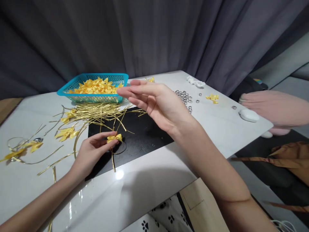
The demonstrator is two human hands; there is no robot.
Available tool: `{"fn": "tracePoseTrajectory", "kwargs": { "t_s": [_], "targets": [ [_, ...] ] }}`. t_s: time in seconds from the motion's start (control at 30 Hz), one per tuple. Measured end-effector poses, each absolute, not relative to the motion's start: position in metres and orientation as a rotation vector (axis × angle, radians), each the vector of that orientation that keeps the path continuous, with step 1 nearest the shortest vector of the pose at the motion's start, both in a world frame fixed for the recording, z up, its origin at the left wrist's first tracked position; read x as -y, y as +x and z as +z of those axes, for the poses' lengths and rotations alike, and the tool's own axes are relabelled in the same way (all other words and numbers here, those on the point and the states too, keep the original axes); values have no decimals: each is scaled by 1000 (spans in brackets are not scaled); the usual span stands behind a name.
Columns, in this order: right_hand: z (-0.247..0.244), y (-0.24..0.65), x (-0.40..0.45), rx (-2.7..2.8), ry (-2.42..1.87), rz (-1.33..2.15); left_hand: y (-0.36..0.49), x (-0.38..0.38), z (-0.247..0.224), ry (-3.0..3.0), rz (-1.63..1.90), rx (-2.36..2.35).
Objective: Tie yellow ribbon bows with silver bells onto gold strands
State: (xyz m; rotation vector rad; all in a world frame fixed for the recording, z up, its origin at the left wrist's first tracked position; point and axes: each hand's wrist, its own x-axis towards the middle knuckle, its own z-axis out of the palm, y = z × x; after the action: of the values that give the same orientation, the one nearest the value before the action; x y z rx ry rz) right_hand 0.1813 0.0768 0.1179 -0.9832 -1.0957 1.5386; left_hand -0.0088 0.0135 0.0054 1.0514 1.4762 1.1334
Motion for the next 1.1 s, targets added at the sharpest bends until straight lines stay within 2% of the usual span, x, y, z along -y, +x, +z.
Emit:
{"fn": "tracePoseTrajectory", "kwargs": {
  "t_s": [0.2, 0.33, 0.4, 0.47, 0.53, 0.57, 0.7, 0.77, 1.1],
  "targets": [
    [115, 175, -57, 1325, -930, 1630, -8, -13, 5, 1083, 1158, -1470],
    [94, 186, -73, 1753, -998, 1660, -9, -12, 6, 1105, 1178, -1442],
    [79, 194, -87, 1958, -1215, 1358, -9, -12, 7, 1106, 1199, -1435],
    [66, 199, -97, 2049, -1419, 871, -9, -11, 9, 1112, 1214, -1442],
    [57, 196, -98, 2059, -1437, 665, -9, -12, 9, 1122, 1212, -1451],
    [54, 191, -95, 2063, -1378, 753, -9, -12, 8, 1130, 1205, -1452],
    [47, 169, -81, 2109, -1158, 1492, -9, -12, 5, 1145, 1179, -1445],
    [46, 165, -80, 2172, -1167, 1678, -9, -11, 5, 1142, 1164, -1454],
    [62, 193, -91, 2212, -1209, 1445, -7, -12, 10, 1114, 1256, -1405]
  ]
}}
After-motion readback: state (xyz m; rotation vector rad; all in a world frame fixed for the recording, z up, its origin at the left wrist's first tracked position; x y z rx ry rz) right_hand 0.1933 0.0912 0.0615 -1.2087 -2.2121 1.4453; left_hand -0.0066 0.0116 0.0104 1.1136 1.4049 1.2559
